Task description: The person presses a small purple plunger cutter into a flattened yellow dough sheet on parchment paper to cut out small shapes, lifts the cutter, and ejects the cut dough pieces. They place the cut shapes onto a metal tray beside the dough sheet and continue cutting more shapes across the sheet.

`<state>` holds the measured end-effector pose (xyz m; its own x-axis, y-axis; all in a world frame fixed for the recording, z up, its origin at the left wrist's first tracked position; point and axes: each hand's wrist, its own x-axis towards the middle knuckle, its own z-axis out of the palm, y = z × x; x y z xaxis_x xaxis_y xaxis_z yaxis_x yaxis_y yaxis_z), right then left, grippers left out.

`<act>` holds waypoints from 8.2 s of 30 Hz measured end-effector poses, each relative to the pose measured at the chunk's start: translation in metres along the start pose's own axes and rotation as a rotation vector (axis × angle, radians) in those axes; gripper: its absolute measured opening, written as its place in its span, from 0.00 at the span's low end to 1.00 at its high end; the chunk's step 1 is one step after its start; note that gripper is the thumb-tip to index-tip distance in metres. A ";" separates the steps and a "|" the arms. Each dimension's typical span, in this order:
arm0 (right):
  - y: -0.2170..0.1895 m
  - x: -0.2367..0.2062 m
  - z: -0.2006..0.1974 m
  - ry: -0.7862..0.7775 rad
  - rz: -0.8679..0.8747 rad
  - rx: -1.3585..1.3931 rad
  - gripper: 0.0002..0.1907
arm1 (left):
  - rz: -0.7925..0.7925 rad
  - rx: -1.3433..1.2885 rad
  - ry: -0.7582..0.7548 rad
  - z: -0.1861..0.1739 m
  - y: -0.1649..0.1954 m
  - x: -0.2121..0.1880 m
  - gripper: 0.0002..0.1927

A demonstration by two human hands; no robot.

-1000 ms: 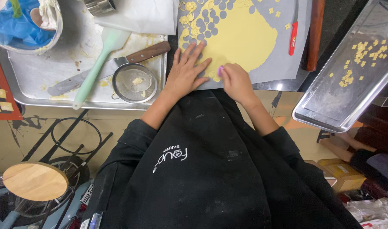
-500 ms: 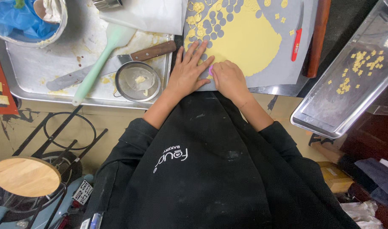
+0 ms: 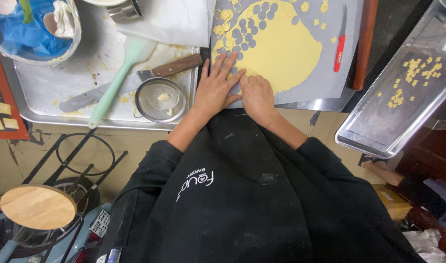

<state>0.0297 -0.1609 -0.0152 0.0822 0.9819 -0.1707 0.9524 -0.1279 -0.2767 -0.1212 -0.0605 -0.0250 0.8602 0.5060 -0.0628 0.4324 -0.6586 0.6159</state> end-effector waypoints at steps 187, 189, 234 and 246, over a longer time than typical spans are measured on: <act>0.069 -0.037 -0.006 0.071 0.044 0.157 0.04 | 0.104 0.043 -0.155 0.023 0.031 0.034 0.55; 0.064 -0.035 -0.005 0.057 0.077 0.131 0.02 | 0.108 0.065 -0.166 0.025 0.029 0.035 0.54; 0.118 -0.088 -0.029 0.110 0.149 0.237 0.04 | 0.109 0.095 -0.167 0.032 0.043 0.039 0.53; 0.101 -0.074 -0.024 0.092 0.098 0.178 0.04 | 0.100 0.079 -0.150 0.033 0.038 0.036 0.53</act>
<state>0.1269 -0.2431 -0.0078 0.2062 0.9710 -0.1207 0.8725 -0.2383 -0.4266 -0.0647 -0.0857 -0.0299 0.9281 0.3509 -0.1244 0.3573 -0.7459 0.5621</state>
